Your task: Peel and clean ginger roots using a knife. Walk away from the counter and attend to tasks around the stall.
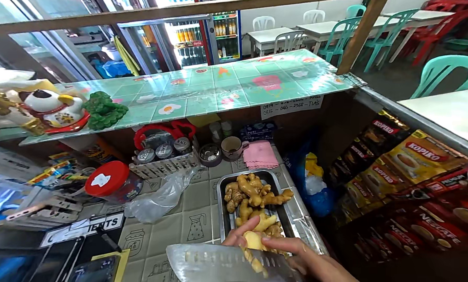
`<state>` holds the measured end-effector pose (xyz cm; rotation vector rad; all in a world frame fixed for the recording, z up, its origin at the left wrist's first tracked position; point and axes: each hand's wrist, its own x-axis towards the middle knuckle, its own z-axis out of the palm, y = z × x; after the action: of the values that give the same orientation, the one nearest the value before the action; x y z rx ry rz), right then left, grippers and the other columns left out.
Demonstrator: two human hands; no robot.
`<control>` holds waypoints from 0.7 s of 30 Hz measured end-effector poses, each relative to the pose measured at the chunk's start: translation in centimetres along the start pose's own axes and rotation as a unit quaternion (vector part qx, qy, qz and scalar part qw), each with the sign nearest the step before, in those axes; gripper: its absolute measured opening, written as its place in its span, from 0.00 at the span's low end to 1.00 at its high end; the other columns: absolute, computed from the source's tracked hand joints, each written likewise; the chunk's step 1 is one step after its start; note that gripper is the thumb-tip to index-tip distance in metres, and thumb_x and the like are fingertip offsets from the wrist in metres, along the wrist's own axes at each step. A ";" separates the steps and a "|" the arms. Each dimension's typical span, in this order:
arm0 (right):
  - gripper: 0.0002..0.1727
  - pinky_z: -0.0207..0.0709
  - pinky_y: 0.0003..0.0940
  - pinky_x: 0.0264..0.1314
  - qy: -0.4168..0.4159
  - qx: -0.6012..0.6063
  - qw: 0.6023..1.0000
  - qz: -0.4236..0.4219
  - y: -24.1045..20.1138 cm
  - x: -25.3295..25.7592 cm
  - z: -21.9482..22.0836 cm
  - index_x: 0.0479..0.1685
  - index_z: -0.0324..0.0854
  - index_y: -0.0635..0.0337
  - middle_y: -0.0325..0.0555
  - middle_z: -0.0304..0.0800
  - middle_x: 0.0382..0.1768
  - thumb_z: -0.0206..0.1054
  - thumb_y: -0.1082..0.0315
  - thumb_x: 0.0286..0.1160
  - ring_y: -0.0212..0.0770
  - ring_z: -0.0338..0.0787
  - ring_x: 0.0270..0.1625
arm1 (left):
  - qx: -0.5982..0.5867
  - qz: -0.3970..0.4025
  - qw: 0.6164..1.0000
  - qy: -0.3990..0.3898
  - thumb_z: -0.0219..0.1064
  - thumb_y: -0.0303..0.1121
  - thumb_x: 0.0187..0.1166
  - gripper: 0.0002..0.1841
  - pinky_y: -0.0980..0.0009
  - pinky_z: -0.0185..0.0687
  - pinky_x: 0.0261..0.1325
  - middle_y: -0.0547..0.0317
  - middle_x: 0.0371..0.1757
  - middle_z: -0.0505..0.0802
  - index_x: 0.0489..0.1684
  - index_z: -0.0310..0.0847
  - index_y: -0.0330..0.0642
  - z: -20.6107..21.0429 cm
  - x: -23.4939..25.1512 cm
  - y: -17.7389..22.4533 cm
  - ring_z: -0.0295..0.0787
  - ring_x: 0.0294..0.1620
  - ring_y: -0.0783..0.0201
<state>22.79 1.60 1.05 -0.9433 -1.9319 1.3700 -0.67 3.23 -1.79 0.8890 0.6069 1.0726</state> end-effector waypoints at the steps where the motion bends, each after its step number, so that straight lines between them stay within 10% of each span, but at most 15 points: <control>1: 0.38 0.80 0.42 0.30 0.007 0.002 1.000 0.001 0.0 0.0 0.1 0.89 0.64 0.47 0.50 0.87 0.35 0.70 0.50 0.80 0.40 0.82 0.26 | -0.005 0.005 1.000 0.006 0.55 0.41 0.90 0.26 0.61 0.79 0.73 0.52 0.73 0.84 0.80 0.68 0.31 0.2 -0.1 0.0 0.82 0.70 0.62; 4: 0.35 0.85 0.46 0.38 0.030 -0.005 0.999 0.015 -0.1 0.2 0.5 0.88 0.66 0.47 0.53 0.92 0.47 0.69 0.51 0.81 0.43 0.89 0.34 | -0.008 0.037 0.999 0.031 0.63 0.38 0.85 0.30 0.58 0.78 0.76 0.46 0.76 0.82 0.80 0.66 0.25 0.9 -0.8 0.1 0.82 0.73 0.57; 7: 0.33 0.78 0.37 0.30 0.050 0.042 0.998 0.011 0.0 0.4 0.7 0.87 0.66 0.51 0.49 0.87 0.38 0.67 0.55 0.84 0.37 0.80 0.26 | -0.006 0.032 0.996 0.081 0.51 0.21 0.87 0.22 0.59 0.84 0.70 0.49 0.73 0.86 0.79 0.67 0.26 1.8 -1.1 0.3 0.88 0.67 0.59; 13: 0.31 0.64 0.21 0.20 0.041 0.230 0.972 0.029 0.0 0.1 0.0 0.91 0.56 0.54 0.39 0.85 0.35 0.55 0.63 0.91 0.24 0.71 0.21 | -0.016 -0.001 0.995 0.100 0.44 0.26 0.91 0.21 0.62 0.88 0.61 0.51 0.70 0.85 0.79 0.66 0.32 1.5 -0.6 0.9 0.90 0.55 0.61; 17: 0.38 0.76 0.29 0.31 0.037 0.097 0.994 0.035 -0.2 0.1 0.3 0.94 0.54 0.57 0.49 0.88 0.44 0.60 0.53 0.88 0.30 0.77 0.27 | -0.039 0.013 0.992 0.115 0.50 0.21 0.85 0.27 0.60 0.88 0.63 0.49 0.76 0.80 0.84 0.55 0.29 1.5 -0.5 0.5 0.89 0.61 0.60; 21: 0.44 0.84 0.47 0.41 0.057 -0.012 0.997 0.056 -0.7 0.2 1.7 0.96 0.50 0.54 0.58 0.89 0.55 0.65 0.48 0.84 0.44 0.86 0.34 | -0.016 0.039 0.994 0.098 0.70 0.38 0.78 0.43 0.64 0.81 0.71 0.52 0.80 0.76 0.90 0.49 0.28 1.1 -0.1 -0.2 0.80 0.72 0.64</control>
<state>21.20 0.71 1.27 -1.1320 -1.8383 1.3262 0.30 2.70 -1.41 0.7900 0.7210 1.2475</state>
